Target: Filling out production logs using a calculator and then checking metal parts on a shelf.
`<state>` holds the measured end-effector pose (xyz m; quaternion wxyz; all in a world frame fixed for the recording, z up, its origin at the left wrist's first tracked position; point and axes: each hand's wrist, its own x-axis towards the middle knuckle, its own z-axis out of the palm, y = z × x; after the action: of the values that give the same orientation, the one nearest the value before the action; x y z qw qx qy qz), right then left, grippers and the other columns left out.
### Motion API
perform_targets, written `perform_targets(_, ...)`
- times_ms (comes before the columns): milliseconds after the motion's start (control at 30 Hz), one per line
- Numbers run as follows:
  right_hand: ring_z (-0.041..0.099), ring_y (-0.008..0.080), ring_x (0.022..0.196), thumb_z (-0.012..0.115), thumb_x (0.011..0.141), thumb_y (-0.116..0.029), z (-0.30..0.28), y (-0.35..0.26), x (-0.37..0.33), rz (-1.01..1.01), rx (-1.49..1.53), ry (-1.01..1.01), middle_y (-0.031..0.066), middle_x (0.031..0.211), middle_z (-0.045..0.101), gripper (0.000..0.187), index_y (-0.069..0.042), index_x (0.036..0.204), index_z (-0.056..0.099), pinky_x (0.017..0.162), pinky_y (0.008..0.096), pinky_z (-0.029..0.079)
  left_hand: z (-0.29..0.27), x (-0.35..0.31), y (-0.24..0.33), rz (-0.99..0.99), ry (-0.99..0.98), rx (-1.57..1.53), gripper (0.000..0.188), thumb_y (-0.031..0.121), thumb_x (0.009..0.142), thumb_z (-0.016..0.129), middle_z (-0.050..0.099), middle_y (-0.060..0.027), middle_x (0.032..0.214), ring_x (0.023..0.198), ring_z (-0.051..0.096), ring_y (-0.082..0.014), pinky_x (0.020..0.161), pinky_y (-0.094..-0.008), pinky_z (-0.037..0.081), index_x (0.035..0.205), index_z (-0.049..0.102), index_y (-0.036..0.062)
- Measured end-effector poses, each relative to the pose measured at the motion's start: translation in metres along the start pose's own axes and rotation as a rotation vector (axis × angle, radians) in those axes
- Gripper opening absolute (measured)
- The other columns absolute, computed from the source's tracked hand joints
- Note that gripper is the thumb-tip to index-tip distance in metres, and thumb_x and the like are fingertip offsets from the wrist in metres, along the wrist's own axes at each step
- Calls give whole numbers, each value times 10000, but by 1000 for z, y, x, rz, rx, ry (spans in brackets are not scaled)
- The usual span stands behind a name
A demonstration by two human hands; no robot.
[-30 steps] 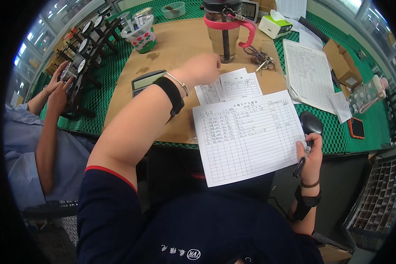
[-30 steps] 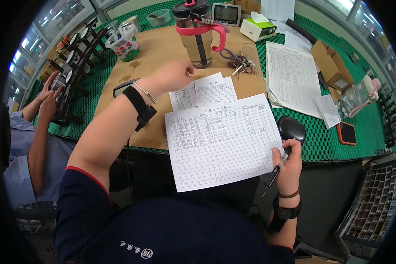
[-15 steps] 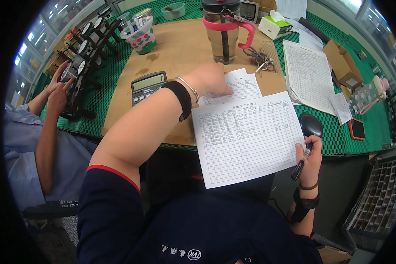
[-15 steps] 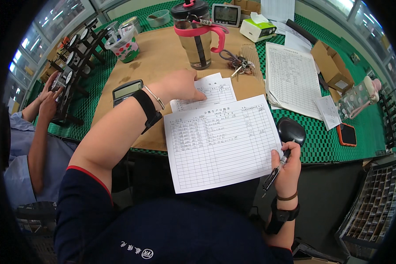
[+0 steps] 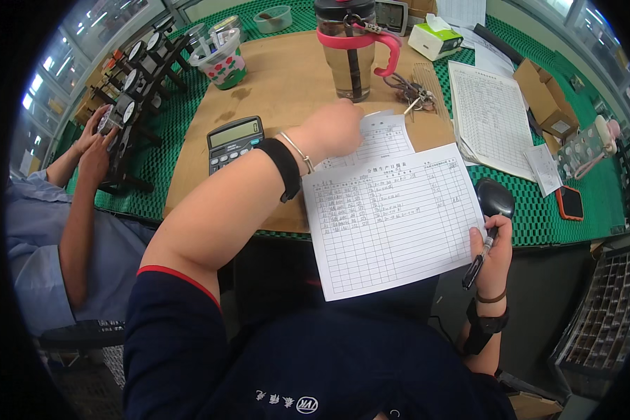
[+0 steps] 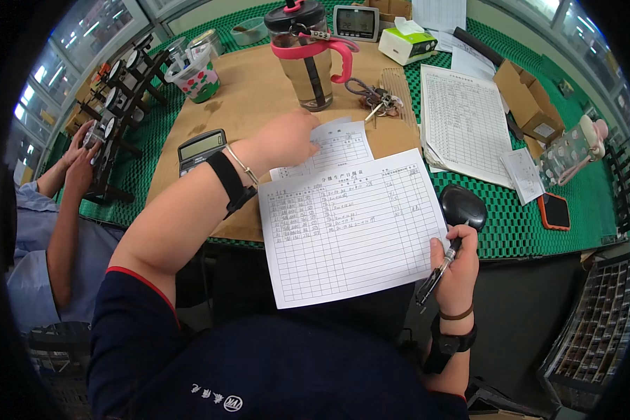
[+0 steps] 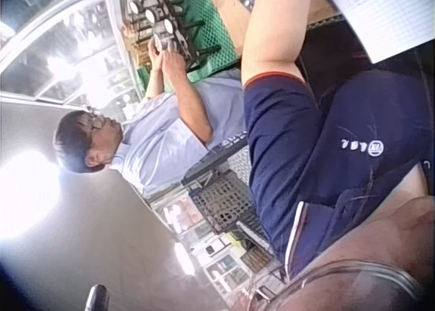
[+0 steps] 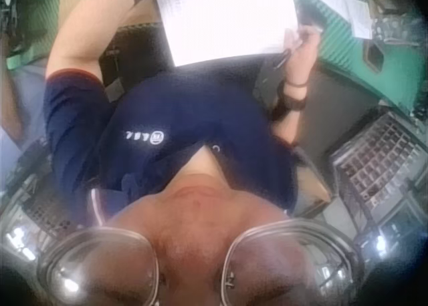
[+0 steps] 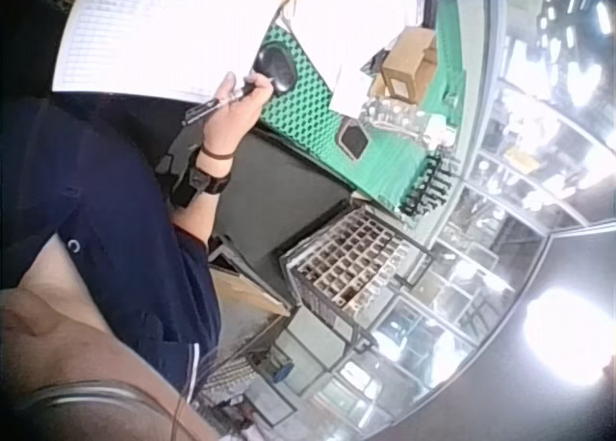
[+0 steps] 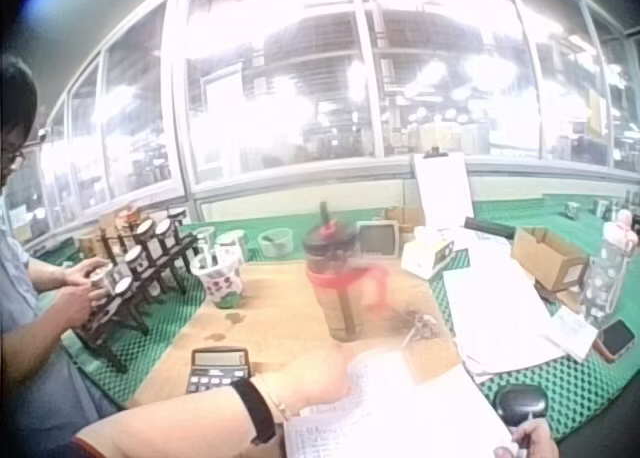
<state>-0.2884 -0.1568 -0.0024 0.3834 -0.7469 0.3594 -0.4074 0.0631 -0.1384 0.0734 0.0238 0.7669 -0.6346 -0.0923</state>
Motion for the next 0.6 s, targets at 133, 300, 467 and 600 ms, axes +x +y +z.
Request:
perform_targets(133, 530, 151, 956, 641, 912, -17, 0, 2, -1, 28, 43, 5, 137, 1098, 590, 236, -38, 1042, 446, 892, 279, 437, -43, -10, -14, -84, 102, -108, 404, 222, 879, 591, 672, -227, 1106, 1026, 644, -372, 895, -435, 509, 1213, 602, -6)
perform_targets(300, 530, 161, 964, 644, 905, -20, -1, 1, -1, 7, -36, 6, 114, 1075, 581, 233, -38, 1043, 457, 905, 284, 430, -74, -14, -97, -281, 154, -16, 407, 224, 872, 550, 688, -228, 1063, 986, 659, -382, 847, -432, 519, 1191, 620, -19)
perform_targets(467, 504, 154, 978, 643, 905, -22, 2, -2, 3, 22, -19, -2, 79, 1033, 532, 241, -41, 1059, 459, 920, 274, 410, -44, 5, -137, -265, -96, 313, 419, 241, 847, 589, 669, -237, 1101, 1076, 629, -354, 919, -413, 496, 1167, 622, -28)
perform_targets(600, 487, 145, 984, 648, 905, -25, 0, -1, 3, 24, -62, -1, 53, 1012, 499, 252, -43, 1069, 458, 925, 262, 395, -34, -14, -107, -405, 301, 289, 328, 113, 826, 538, 665, -216, 1116, 1051, 634, -368, 864, -416, 523, 1103, 652, -22)
